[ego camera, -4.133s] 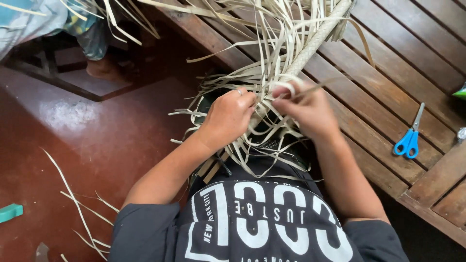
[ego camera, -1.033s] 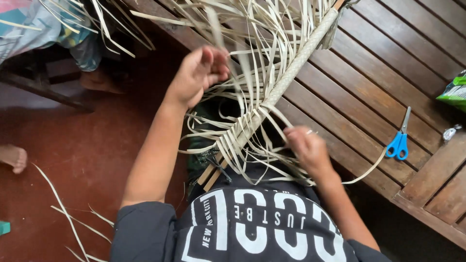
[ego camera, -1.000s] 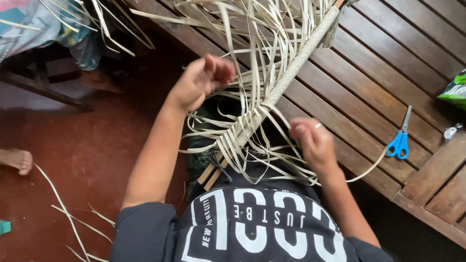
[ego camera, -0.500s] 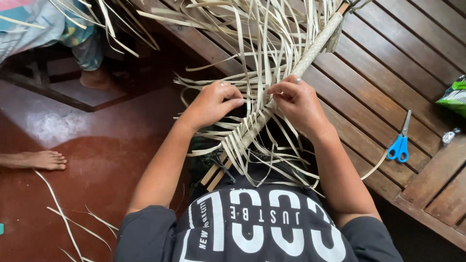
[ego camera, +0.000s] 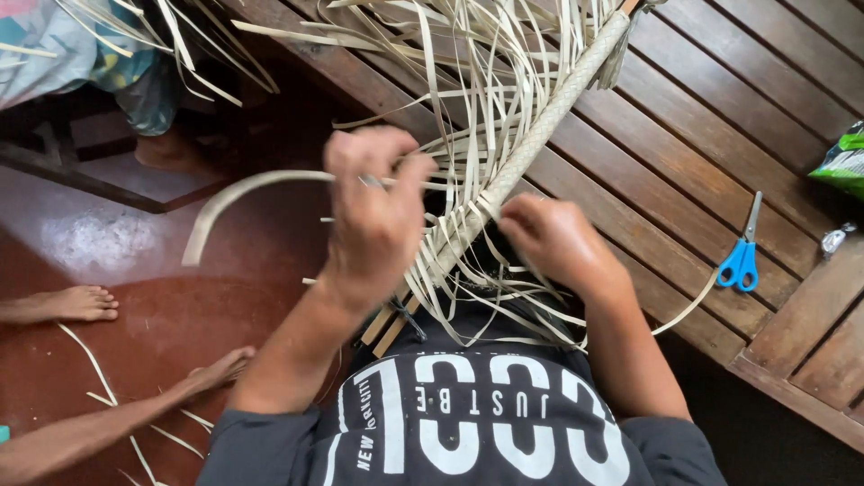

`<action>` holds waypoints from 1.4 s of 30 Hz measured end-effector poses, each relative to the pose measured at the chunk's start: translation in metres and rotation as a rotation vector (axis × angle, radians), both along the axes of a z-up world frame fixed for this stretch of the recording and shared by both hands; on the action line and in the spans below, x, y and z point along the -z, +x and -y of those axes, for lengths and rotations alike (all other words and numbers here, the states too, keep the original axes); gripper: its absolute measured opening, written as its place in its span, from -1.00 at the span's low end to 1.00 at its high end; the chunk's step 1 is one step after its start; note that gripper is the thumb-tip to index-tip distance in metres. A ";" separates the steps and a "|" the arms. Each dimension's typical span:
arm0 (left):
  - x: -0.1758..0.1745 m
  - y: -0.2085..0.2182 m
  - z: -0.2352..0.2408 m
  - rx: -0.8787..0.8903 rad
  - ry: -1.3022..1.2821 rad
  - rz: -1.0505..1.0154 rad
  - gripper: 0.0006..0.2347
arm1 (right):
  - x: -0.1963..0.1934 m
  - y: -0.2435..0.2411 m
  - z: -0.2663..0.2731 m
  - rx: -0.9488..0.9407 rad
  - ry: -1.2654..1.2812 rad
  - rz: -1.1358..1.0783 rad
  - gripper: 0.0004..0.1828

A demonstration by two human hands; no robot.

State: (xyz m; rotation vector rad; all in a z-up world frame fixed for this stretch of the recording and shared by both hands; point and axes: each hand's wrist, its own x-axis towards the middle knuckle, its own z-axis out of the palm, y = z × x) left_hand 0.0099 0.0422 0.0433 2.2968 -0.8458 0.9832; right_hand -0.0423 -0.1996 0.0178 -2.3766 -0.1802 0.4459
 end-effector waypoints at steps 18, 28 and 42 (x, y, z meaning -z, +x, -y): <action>0.034 0.028 -0.014 0.208 0.201 -1.326 -0.75 | 0.019 0.070 0.001 0.213 0.742 -0.126 -0.81; 0.045 0.041 -0.005 0.175 0.214 -1.294 -0.88 | -0.011 0.083 -0.002 -0.064 0.352 -0.211 -0.70; 0.019 0.055 0.011 -0.092 0.326 -0.312 -0.78 | 0.002 0.099 -0.005 -0.062 0.187 -0.257 -0.70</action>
